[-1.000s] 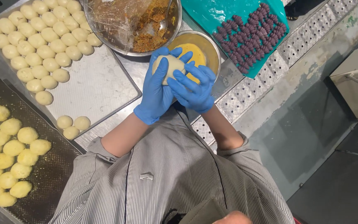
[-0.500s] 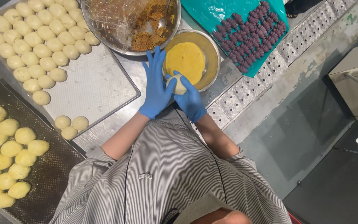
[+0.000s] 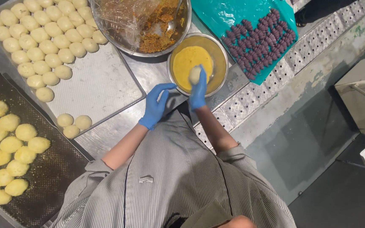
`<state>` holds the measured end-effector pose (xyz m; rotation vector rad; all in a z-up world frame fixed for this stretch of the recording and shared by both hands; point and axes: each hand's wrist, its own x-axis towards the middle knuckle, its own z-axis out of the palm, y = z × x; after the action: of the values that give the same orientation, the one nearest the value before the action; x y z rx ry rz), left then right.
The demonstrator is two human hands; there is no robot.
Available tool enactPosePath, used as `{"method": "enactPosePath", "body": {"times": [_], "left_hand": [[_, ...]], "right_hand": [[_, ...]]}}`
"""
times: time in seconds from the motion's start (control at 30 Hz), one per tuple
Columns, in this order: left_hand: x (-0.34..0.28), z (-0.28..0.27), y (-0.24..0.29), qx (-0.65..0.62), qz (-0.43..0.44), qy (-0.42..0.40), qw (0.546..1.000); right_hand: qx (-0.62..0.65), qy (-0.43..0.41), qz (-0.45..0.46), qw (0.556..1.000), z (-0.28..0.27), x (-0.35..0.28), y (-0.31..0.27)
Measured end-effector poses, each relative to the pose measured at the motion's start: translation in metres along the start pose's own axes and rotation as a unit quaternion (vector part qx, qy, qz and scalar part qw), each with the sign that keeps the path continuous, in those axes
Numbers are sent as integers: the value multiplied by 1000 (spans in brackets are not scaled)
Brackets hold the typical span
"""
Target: Filling dough with a savory mixture, shaping them into buns, and coating them with yellow powder.
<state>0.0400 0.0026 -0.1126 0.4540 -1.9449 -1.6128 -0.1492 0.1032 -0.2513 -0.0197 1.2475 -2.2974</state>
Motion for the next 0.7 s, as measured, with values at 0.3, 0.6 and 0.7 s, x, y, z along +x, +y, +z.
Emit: {"method": "enactPosePath", "body": {"times": [0.3, 0.6, 0.7], "left_hand": [[-40, -52, -17, 184, -113, -29, 976], [-120, -255, -157, 586, -223, -68, 776], [-136, -270, -162, 581, -253, -128, 763]], "right_hand": [[-437, -143, -205, 864, 39, -3, -38], [-401, -323, -192, 835, 43, -72, 27], [-351, -341, -111, 865, 38, -75, 36]]}}
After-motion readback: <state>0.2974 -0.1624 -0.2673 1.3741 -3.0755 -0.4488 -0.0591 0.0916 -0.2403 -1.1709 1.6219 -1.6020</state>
